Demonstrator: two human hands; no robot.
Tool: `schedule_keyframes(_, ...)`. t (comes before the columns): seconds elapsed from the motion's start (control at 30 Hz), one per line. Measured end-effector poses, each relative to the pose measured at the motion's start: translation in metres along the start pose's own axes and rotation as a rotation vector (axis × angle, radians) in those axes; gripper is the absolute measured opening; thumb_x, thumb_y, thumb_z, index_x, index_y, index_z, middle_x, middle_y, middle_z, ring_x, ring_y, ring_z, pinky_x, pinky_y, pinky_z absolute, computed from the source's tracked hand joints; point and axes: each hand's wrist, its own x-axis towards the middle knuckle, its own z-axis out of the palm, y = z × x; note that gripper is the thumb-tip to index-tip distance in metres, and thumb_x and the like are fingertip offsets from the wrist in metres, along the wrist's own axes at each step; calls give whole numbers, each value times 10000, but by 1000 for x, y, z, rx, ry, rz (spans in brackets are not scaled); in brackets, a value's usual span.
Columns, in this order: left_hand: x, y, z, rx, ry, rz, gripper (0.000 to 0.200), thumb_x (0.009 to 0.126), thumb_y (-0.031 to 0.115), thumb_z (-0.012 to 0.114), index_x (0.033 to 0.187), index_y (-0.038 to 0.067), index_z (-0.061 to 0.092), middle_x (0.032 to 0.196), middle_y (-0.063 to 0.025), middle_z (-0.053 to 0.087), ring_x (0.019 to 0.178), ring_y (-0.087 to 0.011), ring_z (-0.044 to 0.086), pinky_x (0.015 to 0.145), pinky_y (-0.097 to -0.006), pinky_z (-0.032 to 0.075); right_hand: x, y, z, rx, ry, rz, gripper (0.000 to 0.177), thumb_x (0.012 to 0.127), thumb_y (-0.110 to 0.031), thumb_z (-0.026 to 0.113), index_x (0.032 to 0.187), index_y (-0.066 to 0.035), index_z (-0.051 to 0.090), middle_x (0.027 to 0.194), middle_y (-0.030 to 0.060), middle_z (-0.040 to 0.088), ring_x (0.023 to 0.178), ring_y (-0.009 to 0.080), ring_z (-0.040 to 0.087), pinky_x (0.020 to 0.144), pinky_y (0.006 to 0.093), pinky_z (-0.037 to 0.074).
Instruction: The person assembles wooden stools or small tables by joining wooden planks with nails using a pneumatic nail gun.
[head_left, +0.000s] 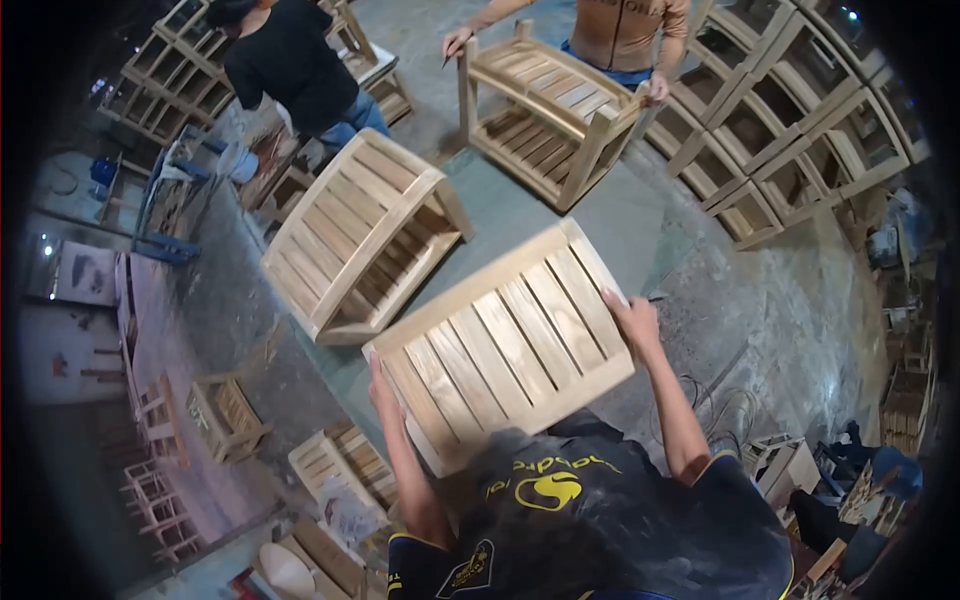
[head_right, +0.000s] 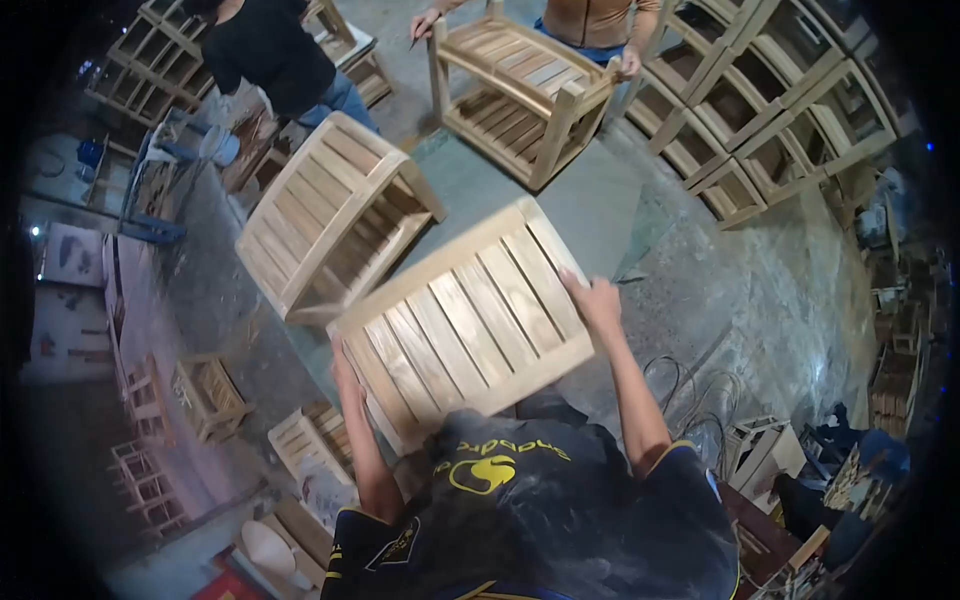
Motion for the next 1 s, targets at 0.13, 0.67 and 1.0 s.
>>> schedule_keyframes(0.13, 23, -28, -3, -19, 9, -11, 810, 872, 637, 519, 1227, -89, 572, 1179, -180, 622, 1065, -237, 601, 931, -355, 451, 46, -21, 30, -197, -64, -181, 855, 821, -713, 486, 959, 116, 646, 913, 342, 637, 928, 468, 629, 828, 498, 491)
schedule_keyframes(0.67, 48, 8, 40, 709, 395, 272, 526, 854, 478, 519, 969, -20, 644, 967, -266, 663, 944, -429, 620, 826, -491, 458, 50, -23, 30, -286, -63, -257, 770, 902, -652, 404, 964, 88, 610, 850, 342, 627, 883, 489, 622, 790, 519, 488)
schedule_keyframes(1.0, 47, 6, 39, 726, 381, 248, 551, 860, 483, 489, 1041, -16, 641, 1038, -269, 652, 1019, -442, 597, 871, -492, 445, 52, -16, 32, -270, -60, -283, 782, 893, -670, 398, 956, 78, 617, 836, 314, 644, 866, 463, 641, 781, 518, 496)
